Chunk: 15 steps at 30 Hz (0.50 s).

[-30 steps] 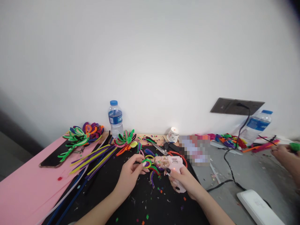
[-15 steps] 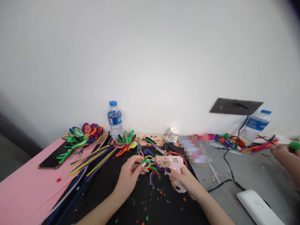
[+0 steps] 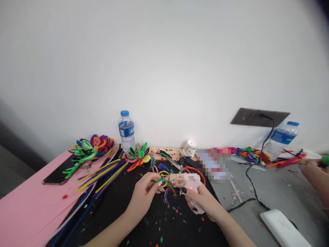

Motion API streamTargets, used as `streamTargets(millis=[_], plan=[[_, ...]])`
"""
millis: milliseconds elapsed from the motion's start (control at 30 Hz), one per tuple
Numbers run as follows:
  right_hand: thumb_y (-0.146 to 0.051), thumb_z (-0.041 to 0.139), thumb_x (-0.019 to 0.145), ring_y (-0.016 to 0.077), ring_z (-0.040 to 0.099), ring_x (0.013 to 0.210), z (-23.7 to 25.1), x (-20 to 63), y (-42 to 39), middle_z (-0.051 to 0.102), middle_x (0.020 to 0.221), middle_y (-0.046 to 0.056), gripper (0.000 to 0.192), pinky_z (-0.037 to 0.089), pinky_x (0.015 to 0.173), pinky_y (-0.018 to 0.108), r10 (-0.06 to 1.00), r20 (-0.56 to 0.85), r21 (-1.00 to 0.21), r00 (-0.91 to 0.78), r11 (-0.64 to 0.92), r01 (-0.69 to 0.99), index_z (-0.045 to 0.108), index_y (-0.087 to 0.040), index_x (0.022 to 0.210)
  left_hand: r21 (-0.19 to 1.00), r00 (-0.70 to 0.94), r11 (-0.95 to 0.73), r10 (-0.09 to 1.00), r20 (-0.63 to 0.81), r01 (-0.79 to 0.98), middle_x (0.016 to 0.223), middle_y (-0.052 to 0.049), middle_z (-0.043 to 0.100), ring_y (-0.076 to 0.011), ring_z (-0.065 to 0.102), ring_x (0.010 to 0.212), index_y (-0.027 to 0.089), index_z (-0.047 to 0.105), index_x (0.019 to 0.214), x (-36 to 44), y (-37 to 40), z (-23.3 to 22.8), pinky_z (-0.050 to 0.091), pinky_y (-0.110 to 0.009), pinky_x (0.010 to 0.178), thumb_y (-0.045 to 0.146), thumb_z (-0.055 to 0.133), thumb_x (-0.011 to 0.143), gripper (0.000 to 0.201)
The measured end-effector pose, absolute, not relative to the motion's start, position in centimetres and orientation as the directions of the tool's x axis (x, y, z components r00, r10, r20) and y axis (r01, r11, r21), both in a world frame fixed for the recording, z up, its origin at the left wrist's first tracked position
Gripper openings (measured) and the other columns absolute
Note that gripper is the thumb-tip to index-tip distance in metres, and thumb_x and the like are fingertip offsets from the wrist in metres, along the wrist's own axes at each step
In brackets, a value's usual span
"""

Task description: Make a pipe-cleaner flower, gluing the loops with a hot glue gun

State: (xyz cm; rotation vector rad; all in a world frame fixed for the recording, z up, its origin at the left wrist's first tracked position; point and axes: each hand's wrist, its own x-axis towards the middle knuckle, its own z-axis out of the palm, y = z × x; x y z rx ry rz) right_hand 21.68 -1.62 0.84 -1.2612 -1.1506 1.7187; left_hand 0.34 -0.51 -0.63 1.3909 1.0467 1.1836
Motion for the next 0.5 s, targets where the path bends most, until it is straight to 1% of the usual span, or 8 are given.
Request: streamTargets(millis=[233,367,500], plan=[[-0.047,0.064,0.069,0.0048,0.033,0.036,0.69,21.87,-1.52,0.042,0.045,-0.011,0.038,0.030,0.033,0.017,0.906,-0.315,-0.941,-0.283,-0.336,-0.028,0.041,-0.020,0.082,0.992,0.112,-0.130,0.985,0.130,-0.008,0.084,-0.001,0.056,-0.0176,0.066,0.067,0.019,0.056,0.087,0.23,-0.58,-0.45,0.052,-0.028,0.060,0.027,0.052,0.080,0.011],[-0.049,0.066,0.067,0.0047,0.033,0.036,0.79,21.78,-1.48,0.041,0.044,-0.011,0.040,0.029,0.033,0.017,0.904,-0.334,-0.935,-0.267,-0.353,-0.027,0.040,-0.020,0.079,0.991,0.082,-0.125,0.988,0.128,-0.038,0.083,0.000,0.054,-0.0174,0.066,0.068,0.020,0.056,0.087,0.22,-0.54,-0.29,0.054,-0.030,0.062,0.028,0.053,0.080,0.011],[-0.049,0.066,0.067,0.0045,0.033,0.036,1.05,21.67,-1.52,0.040,0.045,-0.011,0.039,0.029,0.033,0.017,0.903,-0.342,-0.933,-0.259,-0.359,-0.021,0.040,-0.020,0.075,0.992,0.054,-0.120,0.991,0.122,-0.048,0.083,0.000,0.055,-0.0173,0.065,0.068,0.019,0.056,0.087,0.26,-0.47,-0.15,0.055,-0.030,0.063,0.029,0.055,0.078,0.013]])
